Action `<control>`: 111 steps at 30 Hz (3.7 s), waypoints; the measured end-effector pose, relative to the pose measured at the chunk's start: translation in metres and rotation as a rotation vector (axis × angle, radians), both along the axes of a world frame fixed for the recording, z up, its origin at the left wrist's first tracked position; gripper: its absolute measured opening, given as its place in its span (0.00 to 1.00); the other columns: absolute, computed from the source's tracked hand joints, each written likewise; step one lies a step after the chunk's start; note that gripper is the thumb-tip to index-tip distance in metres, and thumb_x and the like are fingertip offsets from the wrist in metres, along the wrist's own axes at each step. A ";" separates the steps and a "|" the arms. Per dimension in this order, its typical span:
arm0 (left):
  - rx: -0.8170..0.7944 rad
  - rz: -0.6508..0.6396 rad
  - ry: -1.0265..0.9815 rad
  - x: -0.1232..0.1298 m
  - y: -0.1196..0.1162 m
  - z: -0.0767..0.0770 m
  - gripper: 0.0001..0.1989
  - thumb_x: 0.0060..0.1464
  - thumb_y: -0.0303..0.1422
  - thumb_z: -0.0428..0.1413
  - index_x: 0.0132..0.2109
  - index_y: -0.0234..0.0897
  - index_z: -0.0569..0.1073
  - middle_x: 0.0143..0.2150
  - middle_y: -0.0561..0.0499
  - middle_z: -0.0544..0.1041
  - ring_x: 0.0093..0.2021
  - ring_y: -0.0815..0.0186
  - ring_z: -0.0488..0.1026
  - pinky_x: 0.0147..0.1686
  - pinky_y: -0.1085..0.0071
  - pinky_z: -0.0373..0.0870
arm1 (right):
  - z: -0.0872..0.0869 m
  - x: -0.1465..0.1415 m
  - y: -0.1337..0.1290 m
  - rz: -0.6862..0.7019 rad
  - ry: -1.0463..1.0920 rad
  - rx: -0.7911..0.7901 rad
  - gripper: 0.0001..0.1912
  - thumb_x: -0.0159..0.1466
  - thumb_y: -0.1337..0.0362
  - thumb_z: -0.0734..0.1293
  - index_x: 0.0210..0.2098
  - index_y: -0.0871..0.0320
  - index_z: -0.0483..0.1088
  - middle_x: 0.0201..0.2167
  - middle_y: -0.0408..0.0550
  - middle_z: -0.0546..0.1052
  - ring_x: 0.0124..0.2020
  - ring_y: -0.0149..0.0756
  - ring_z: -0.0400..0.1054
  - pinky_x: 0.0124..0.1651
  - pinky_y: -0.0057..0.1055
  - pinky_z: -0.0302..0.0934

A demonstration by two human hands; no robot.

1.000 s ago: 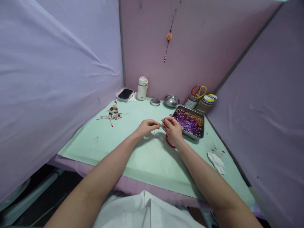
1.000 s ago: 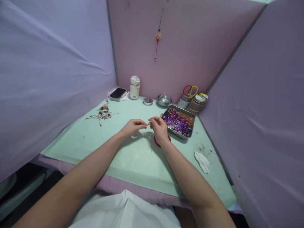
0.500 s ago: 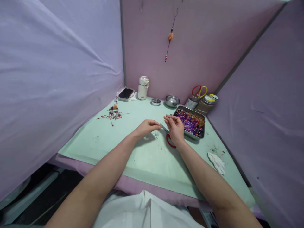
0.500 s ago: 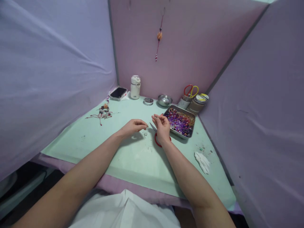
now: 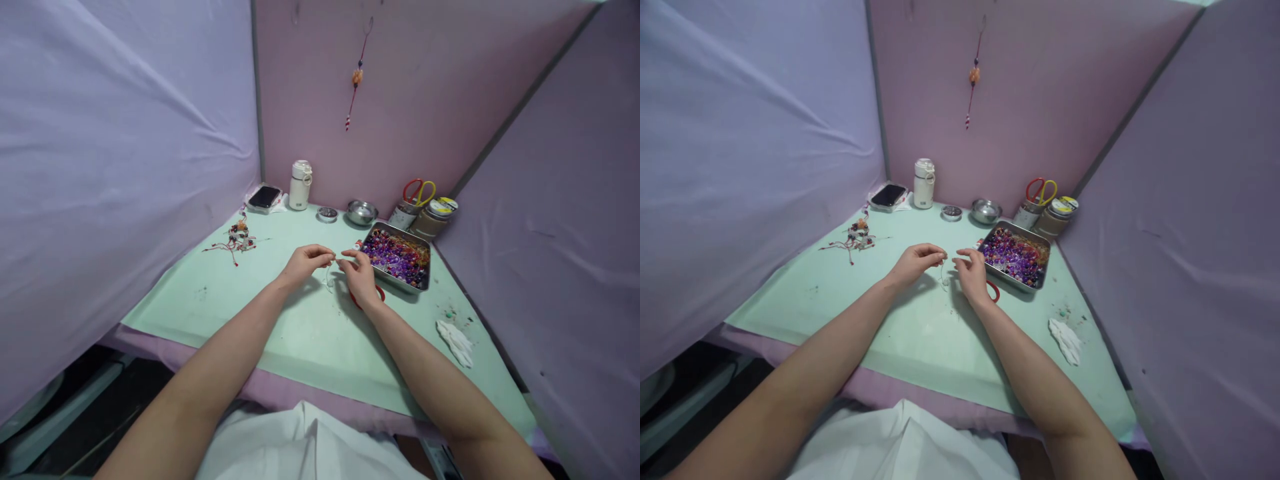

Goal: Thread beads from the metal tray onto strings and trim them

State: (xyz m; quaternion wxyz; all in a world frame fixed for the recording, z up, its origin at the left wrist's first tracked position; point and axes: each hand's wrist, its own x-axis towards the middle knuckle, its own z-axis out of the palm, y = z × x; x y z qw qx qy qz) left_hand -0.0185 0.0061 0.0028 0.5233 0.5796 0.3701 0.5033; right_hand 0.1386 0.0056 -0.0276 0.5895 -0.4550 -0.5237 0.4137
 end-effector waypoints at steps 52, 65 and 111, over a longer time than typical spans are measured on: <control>-0.231 -0.010 -0.230 -0.002 0.004 -0.003 0.14 0.41 0.36 0.63 0.37 0.34 0.78 0.33 0.48 0.77 0.33 0.71 0.69 0.41 0.69 0.65 | 0.017 -0.006 -0.021 0.067 -0.275 0.249 0.09 0.61 0.57 0.64 0.30 0.55 0.67 0.24 0.41 0.67 0.24 0.31 0.57 0.30 0.30 0.53; -0.034 -0.066 0.040 0.000 0.000 -0.004 0.09 0.44 0.36 0.60 0.33 0.37 0.75 0.35 0.51 0.74 0.36 0.69 0.68 0.40 0.70 0.63 | 0.014 -0.003 -0.016 0.015 -0.304 0.332 0.09 0.60 0.60 0.65 0.41 0.52 0.71 0.34 0.45 0.65 0.31 0.32 0.60 0.34 0.31 0.56; -0.645 -0.105 -0.206 -0.006 0.003 0.005 0.11 0.54 0.33 0.57 0.31 0.28 0.76 0.28 0.47 0.73 0.26 0.76 0.66 0.23 0.81 0.61 | 0.003 -0.004 -0.002 0.007 0.130 -0.058 0.10 0.57 0.57 0.65 0.30 0.54 0.59 0.20 0.35 0.62 0.18 0.25 0.50 0.20 0.25 0.43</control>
